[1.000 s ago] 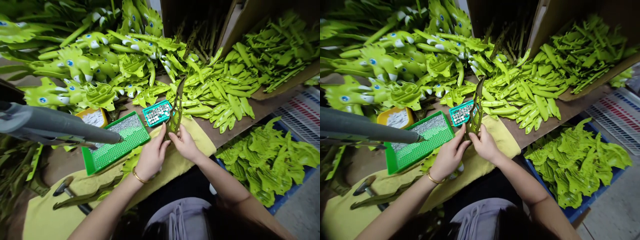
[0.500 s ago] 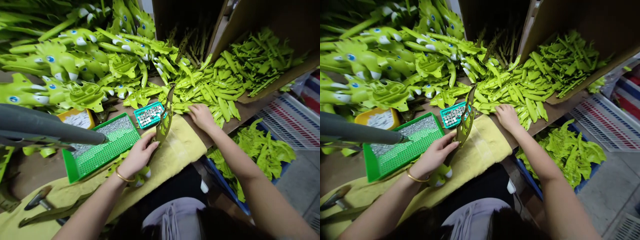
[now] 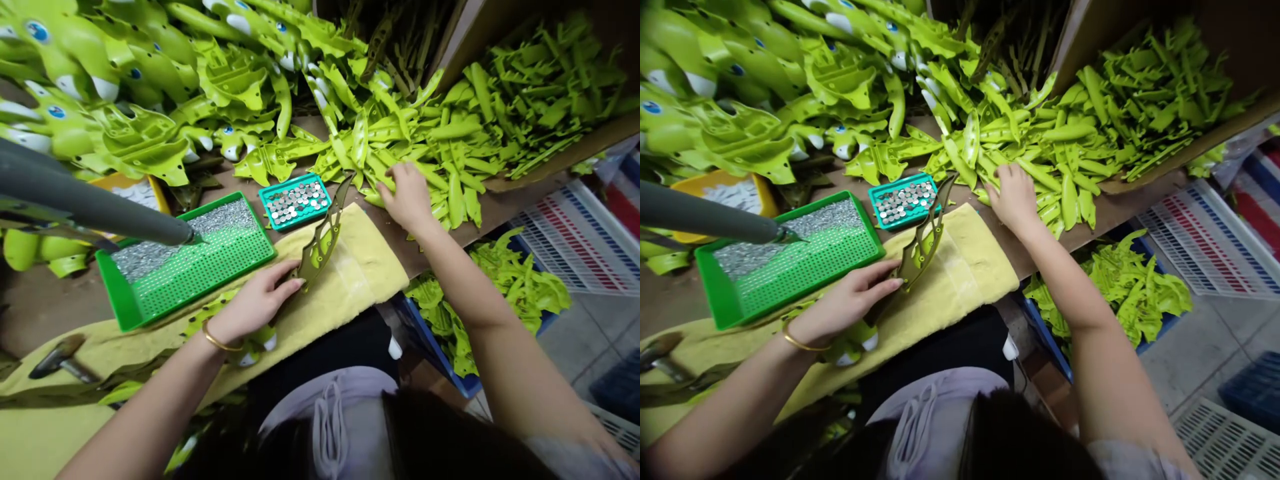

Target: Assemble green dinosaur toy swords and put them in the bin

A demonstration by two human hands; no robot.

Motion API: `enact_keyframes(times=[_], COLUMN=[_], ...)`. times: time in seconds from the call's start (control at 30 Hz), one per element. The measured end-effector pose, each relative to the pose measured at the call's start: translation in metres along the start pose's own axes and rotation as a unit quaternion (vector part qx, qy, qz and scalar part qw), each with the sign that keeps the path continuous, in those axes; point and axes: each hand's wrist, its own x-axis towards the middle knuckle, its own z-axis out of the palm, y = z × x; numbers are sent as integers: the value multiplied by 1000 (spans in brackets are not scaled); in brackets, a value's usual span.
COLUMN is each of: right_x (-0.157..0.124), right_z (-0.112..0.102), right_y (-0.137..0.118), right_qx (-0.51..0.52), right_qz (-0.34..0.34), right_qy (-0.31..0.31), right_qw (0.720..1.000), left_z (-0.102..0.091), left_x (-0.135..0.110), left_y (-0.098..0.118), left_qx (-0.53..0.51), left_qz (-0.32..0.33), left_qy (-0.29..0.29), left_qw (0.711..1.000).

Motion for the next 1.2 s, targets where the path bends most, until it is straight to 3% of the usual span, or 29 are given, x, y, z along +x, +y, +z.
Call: enact_keyframes(times=[0.07, 0.13, 0.3, 0.43, 0.57, 0.63, 0.7, 0.83, 0.93, 1.03, 1.1, 1.2], right_x=[-18, -29, -30, -17, -10, -9, -7, -3, -14, -46, -72, -98], right_z=[9, 16, 15, 10, 3, -5, -13, -19, -16, -15, -18, -23], right_y=[-10, -10, 7, 19, 24, 27, 35, 53, 54, 30, 6, -25], right_qx=[-26, -20, 123, 20, 9, 68, 175, 316, 384, 439, 365, 161], right_qz=[-3, -4, -54, 4, -11, -15, 29, 148, 175, 129, 50, -83], right_qy=[-50, -50, -39, -80, -136, -142, -118, -45, -62, -104, -142, -172], right_qw=[998, 999, 990, 997, 991, 987, 977, 936, 905, 883, 919, 968], left_z=[-2, -2, 0, 1, 2, 2, 2, 2, 3, 3, 3, 4], left_x=[-4, -6, -7, -4, 0, 0, 0, 3, 6, 9, 11, 13], left_y=[-4, -6, -3, -3, -7, -9, -11, -16, -18, -18, -18, -18], left_qx=[1, 1, 34, 39, 34, 26, 14, -10, -15, -21, -21, -16], left_qz=[-5, -7, -35, -30, -22, -20, -15, -6, -12, -16, -23, -31], left_qy=[0, -3, -22, -24, -21, -18, -21, -31, -39, -42, -44, -48], left_qw=[1000, 1000, 999, 999, 999, 999, 1000, 999, 999, 999, 999, 998])
